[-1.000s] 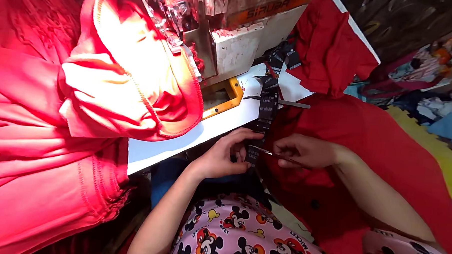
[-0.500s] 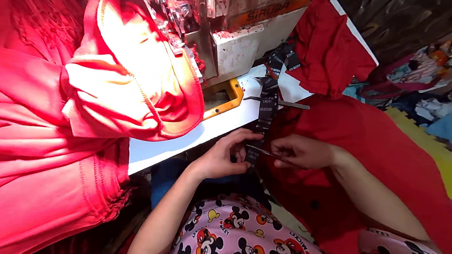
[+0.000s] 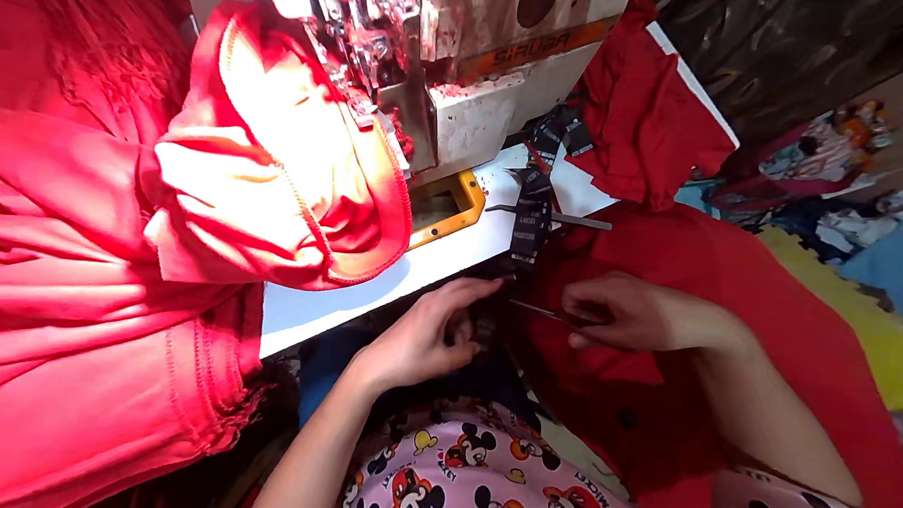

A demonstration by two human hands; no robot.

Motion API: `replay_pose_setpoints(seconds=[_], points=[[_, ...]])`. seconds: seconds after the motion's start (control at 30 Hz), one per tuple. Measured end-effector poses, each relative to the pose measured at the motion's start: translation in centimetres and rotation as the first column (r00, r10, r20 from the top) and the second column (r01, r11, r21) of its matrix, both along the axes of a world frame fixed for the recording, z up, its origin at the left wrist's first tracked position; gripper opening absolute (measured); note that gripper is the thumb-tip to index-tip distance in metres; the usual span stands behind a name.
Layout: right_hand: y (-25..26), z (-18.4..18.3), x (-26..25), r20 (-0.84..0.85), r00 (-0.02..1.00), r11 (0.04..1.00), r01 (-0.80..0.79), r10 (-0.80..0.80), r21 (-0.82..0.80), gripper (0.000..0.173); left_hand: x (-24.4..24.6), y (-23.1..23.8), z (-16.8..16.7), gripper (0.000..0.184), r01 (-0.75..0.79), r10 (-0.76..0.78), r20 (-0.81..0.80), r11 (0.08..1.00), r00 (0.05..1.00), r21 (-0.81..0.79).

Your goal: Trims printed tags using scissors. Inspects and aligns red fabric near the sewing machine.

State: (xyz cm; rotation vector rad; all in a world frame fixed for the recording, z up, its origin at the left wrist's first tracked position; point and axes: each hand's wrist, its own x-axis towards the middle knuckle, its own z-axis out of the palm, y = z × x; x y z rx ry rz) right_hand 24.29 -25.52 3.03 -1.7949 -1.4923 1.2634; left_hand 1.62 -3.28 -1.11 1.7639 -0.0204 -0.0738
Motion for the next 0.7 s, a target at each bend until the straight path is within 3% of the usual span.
replay_pose_setpoints(seconds=[0.1, 0.17, 0.27, 0.4, 0.5, 0.7], points=[[-1.5, 2.7, 1.8, 0.25, 0.948, 0.97, 0.155, -0.2, 0.188, 0.025, -1.8, 0.2, 1.7, 0.065, -0.081, 0.083, -0.061, 0.996, 0.995, 0.041], [-0.7, 3.9, 2.4, 0.407, 0.837, 0.923, 0.267, -0.365, 0.277, 0.02, -2.1, -0.2, 2.5, 0.06, -0.204, 0.202, -0.032, 0.976, 0.979, -0.078], [2.4, 3.3, 2.7, 0.513, 0.677, 0.847, 0.376, -0.528, 0.375, 0.023, -1.0, -1.4, 3.6, 0.043, -0.417, 0.454, 0.079, 0.864, 0.888, -0.281], [6.5, 1.7, 2.8, 0.535, 0.581, 0.788, 0.484, -0.614, 0.379, 0.032, 0.3, -1.6, 5.1, 0.029, -0.534, 0.63, 0.154, 0.744, 0.761, -0.402], [7.6, 1.3, 2.7, 0.556, 0.554, 0.78, 0.513, -0.619, 0.358, 0.042, 0.7, -1.5, 5.6, 0.021, -0.555, 0.676, 0.134, 0.688, 0.725, -0.469], [8.4, 0.9, 4.0, 0.585, 0.561, 0.806, 0.472, -0.586, 0.356, 0.021, 1.3, -1.4, 5.9, 0.015, -0.633, 0.755, 0.042, 0.577, 0.654, -0.517]])
